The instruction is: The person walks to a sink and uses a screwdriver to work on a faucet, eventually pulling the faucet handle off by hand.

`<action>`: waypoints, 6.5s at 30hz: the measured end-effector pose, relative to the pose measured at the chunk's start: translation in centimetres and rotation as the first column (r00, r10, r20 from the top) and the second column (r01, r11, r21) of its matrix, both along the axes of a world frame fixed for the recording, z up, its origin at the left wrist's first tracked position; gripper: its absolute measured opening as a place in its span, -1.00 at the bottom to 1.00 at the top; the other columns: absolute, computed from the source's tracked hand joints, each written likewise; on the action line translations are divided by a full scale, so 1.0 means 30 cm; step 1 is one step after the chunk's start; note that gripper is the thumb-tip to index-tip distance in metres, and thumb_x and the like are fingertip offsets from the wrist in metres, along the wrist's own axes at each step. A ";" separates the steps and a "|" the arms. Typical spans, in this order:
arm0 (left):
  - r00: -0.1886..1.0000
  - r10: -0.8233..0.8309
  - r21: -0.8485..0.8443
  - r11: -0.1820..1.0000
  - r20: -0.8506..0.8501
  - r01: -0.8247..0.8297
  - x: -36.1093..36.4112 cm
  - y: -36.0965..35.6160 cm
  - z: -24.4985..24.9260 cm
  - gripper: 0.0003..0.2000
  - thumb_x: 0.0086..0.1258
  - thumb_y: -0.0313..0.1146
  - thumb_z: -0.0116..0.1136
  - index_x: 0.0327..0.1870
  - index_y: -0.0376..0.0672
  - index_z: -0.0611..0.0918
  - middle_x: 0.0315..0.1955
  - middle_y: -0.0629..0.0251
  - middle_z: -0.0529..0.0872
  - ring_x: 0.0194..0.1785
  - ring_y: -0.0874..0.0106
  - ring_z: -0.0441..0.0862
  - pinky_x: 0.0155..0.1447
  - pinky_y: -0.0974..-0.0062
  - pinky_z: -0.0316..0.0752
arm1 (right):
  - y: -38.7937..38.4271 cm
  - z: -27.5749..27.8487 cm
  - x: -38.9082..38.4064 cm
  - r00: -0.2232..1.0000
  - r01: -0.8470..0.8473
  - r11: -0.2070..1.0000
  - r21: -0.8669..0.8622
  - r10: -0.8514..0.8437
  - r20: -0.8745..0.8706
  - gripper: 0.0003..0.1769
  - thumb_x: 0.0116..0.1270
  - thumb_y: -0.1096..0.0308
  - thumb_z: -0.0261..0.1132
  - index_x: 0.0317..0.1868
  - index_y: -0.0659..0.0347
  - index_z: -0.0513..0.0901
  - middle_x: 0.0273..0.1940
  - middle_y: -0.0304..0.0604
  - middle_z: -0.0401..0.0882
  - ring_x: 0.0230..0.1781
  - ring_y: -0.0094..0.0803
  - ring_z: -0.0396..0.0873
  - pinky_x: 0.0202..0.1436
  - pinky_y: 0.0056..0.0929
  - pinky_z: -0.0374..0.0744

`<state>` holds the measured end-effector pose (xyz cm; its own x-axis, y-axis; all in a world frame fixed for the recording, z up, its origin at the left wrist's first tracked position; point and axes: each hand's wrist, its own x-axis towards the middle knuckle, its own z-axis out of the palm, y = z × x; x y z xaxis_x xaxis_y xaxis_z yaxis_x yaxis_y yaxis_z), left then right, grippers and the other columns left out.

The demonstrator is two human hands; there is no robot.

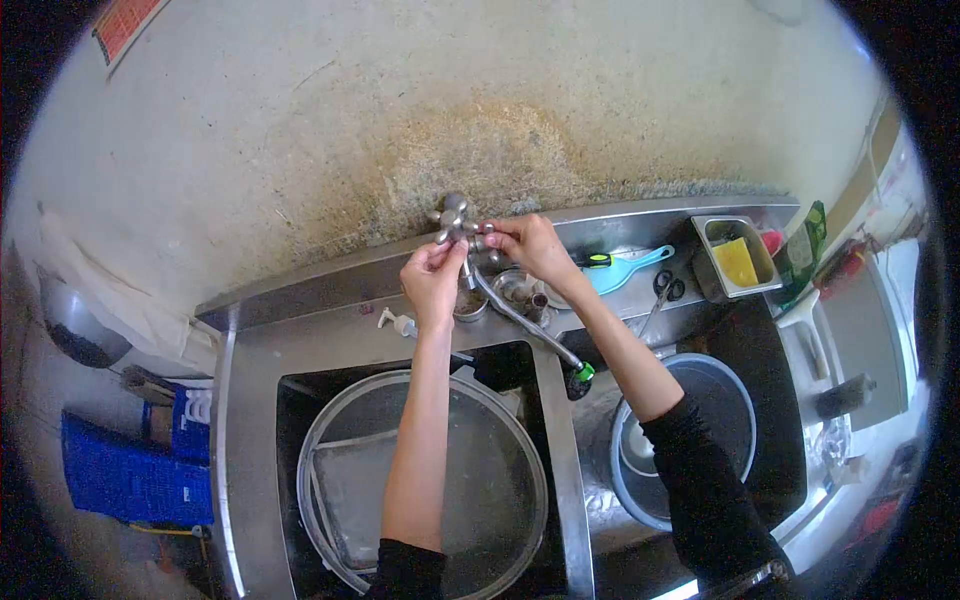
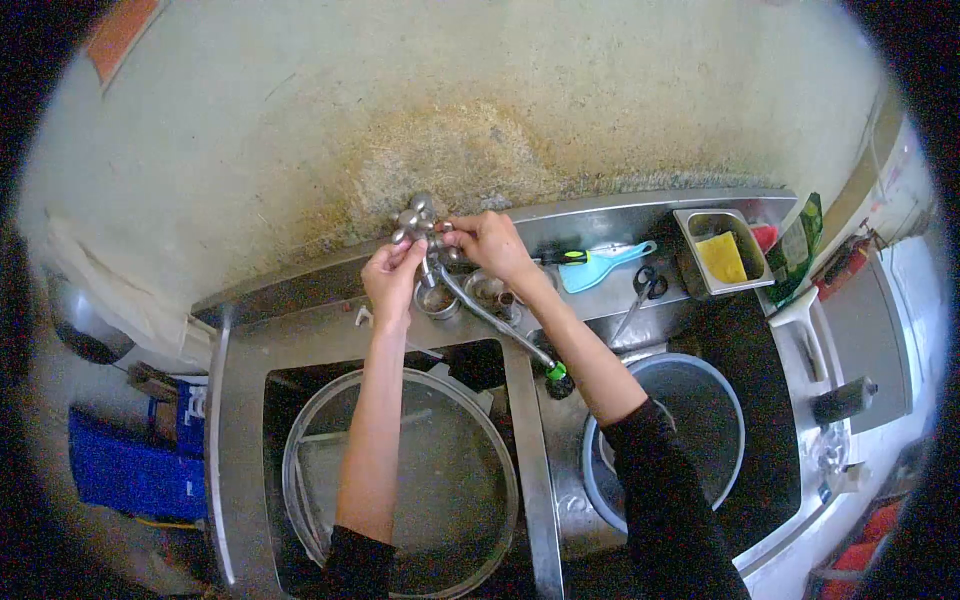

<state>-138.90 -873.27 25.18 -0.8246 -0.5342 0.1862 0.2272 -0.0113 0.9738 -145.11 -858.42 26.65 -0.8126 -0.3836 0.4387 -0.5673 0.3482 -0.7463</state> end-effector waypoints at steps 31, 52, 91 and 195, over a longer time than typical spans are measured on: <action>0.982 0.097 -0.241 0.969 0.160 -0.057 -0.048 -0.029 -0.004 -0.78 0.09 -0.42 0.40 -0.30 -0.33 0.66 -0.45 0.24 0.72 -0.40 0.54 0.62 -0.28 0.58 0.48 | -0.009 -0.063 -0.019 0.997 -0.002 0.988 -0.151 0.014 0.075 -0.72 0.05 0.35 0.43 -0.16 0.10 0.71 -0.42 -0.11 0.69 -0.45 -0.45 0.62 -0.32 -0.41 0.53; 0.994 0.046 -0.237 0.971 0.102 -0.021 -0.047 -0.040 -0.018 -0.75 0.06 -0.31 0.41 -0.37 -0.32 0.66 -0.47 0.17 0.73 -0.40 0.45 0.68 -0.27 0.51 0.52 | -0.003 0.044 -0.098 0.815 -0.087 0.996 -0.029 0.088 0.572 -0.73 0.15 0.34 0.42 -0.19 0.28 0.59 -0.50 -0.18 0.63 -0.57 -0.47 0.62 -0.54 -0.52 0.62; 0.973 0.056 -0.286 0.958 0.224 0.011 -0.044 -0.043 0.002 -0.78 0.12 -0.39 0.39 -0.33 -0.37 0.66 -0.44 0.23 0.72 -0.41 0.55 0.61 -0.29 0.60 0.46 | 0.024 0.021 -0.066 0.841 -0.240 0.957 -0.161 0.288 0.458 -0.78 0.30 0.31 0.28 -0.12 0.19 0.47 -0.46 -0.25 0.60 -0.48 -0.58 0.59 -0.44 -0.57 0.59; 0.976 0.018 -0.249 0.968 0.217 0.037 -0.015 -0.037 0.037 -0.73 0.10 -0.33 0.40 -0.31 -0.36 0.65 -0.44 0.19 0.73 -0.37 0.52 0.64 -0.25 0.56 0.48 | 0.029 0.029 -0.069 0.920 -0.154 0.987 0.040 0.129 0.370 -0.52 0.17 0.02 0.37 -0.12 0.28 0.61 -0.54 -0.09 0.63 -0.77 -0.42 0.54 -0.68 -0.46 0.51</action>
